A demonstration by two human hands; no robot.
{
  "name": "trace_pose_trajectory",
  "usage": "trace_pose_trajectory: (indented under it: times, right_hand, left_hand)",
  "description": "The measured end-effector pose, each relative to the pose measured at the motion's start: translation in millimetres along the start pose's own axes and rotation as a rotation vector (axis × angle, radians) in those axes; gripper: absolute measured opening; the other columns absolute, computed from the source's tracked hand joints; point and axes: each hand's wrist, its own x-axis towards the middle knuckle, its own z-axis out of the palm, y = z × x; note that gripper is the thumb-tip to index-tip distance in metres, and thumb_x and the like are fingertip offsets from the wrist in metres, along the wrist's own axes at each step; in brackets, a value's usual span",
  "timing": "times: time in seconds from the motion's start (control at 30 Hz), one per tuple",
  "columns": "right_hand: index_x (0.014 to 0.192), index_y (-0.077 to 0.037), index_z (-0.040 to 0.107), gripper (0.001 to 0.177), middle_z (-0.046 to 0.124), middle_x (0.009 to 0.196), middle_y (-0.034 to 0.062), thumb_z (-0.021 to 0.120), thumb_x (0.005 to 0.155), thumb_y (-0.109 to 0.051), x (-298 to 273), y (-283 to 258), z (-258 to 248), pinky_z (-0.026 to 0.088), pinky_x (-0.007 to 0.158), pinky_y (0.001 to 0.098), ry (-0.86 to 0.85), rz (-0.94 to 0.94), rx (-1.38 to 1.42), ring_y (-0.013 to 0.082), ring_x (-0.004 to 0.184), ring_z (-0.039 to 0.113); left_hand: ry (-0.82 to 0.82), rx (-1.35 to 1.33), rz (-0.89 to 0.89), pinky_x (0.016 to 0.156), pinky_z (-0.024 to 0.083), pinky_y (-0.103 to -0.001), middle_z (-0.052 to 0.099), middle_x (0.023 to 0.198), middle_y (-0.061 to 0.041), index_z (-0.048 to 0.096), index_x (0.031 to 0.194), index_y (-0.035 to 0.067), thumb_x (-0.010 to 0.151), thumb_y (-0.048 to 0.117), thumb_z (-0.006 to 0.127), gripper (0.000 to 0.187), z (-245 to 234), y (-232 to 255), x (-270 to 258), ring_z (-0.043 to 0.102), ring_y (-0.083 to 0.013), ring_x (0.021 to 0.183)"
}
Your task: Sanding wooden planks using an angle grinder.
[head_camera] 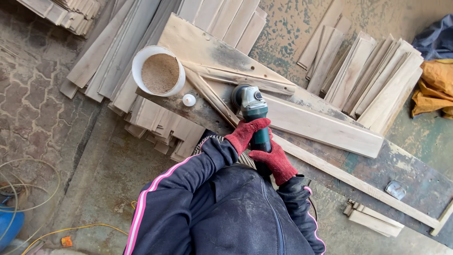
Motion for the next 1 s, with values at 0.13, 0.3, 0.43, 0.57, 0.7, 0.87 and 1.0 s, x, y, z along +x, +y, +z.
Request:
trace_pose_trajectory:
  times: [0.13, 0.3, 0.43, 0.57, 0.7, 0.87, 1.0]
  right_hand:
    - [0.090, -0.006, 0.071, 0.049, 0.065, 0.072, 0.0124, 0.099, 0.055, -0.025, 9, 34, -18, 0.053, 0.063, 0.0345, 0.056, 0.021, 0.067, 0.0232, 0.068, 0.065]
    - [0.088, -0.003, 0.069, 0.044, 0.063, 0.065, 0.0144, 0.097, 0.057, -0.019, -10, 58, -39, 0.054, 0.050, 0.0351, 0.155, 0.022, 0.258, 0.0244, 0.055, 0.065]
    - [0.087, -0.003, 0.070, 0.041, 0.064, 0.065, 0.0127, 0.096, 0.059, -0.019, -18, 65, -44, 0.054, 0.049, 0.0343, 0.195, 0.001, 0.318, 0.0225, 0.054, 0.065]
    - [0.089, -0.001, 0.069, 0.042, 0.063, 0.063, 0.0152, 0.096, 0.060, -0.018, -17, 72, -48, 0.056, 0.048, 0.0372, 0.189, 0.013, 0.346, 0.0256, 0.052, 0.065]
    - [0.089, 0.000, 0.069, 0.043, 0.063, 0.064, 0.0165, 0.096, 0.059, -0.017, -1, 75, -45, 0.055, 0.048, 0.0381, 0.157, 0.010, 0.322, 0.0267, 0.053, 0.066]
    - [0.091, -0.002, 0.070, 0.046, 0.063, 0.075, 0.0141, 0.096, 0.057, -0.019, -3, 35, -31, 0.055, 0.065, 0.0376, 0.077, 0.000, 0.120, 0.0254, 0.073, 0.066]
    - [0.090, -0.004, 0.071, 0.048, 0.064, 0.072, 0.0128, 0.098, 0.055, -0.022, -1, 23, -22, 0.054, 0.064, 0.0352, 0.035, 0.009, 0.052, 0.0240, 0.069, 0.065]
  left_hand:
    - [-0.078, -0.066, 0.033, 0.071, 0.063, -0.049, 0.072, 0.078, -0.019, 0.066, 0.105, 0.004, 0.062, 0.025, 0.098, 0.058, 16, -13, 6, 0.075, -0.0333, 0.074]
    - [-0.204, -0.034, 0.007, 0.066, 0.064, -0.045, 0.070, 0.070, -0.021, 0.066, 0.102, -0.001, 0.066, 0.021, 0.095, 0.051, 42, -33, 12, 0.075, -0.0337, 0.066]
    - [-0.242, -0.014, -0.058, 0.064, 0.063, -0.046, 0.068, 0.068, -0.023, 0.063, 0.102, -0.004, 0.063, 0.018, 0.095, 0.055, 60, -39, 5, 0.074, -0.0348, 0.063]
    - [-0.241, -0.009, -0.044, 0.065, 0.063, -0.047, 0.068, 0.069, -0.025, 0.064, 0.101, -0.006, 0.063, 0.017, 0.096, 0.054, 65, -44, 4, 0.074, -0.0358, 0.064]
    - [-0.196, -0.025, -0.020, 0.064, 0.064, -0.047, 0.069, 0.069, -0.025, 0.066, 0.098, -0.004, 0.063, 0.016, 0.095, 0.050, 47, -30, 2, 0.074, -0.0357, 0.064]
    - [-0.088, -0.038, 0.033, 0.068, 0.065, -0.047, 0.071, 0.076, -0.021, 0.068, 0.101, 0.000, 0.060, 0.024, 0.100, 0.057, 27, -22, -5, 0.076, -0.0335, 0.072]
    - [-0.042, -0.026, 0.034, 0.077, 0.063, -0.048, 0.072, 0.083, -0.019, 0.067, 0.110, 0.003, 0.059, 0.027, 0.100, 0.065, 16, -17, -5, 0.076, -0.0332, 0.080]
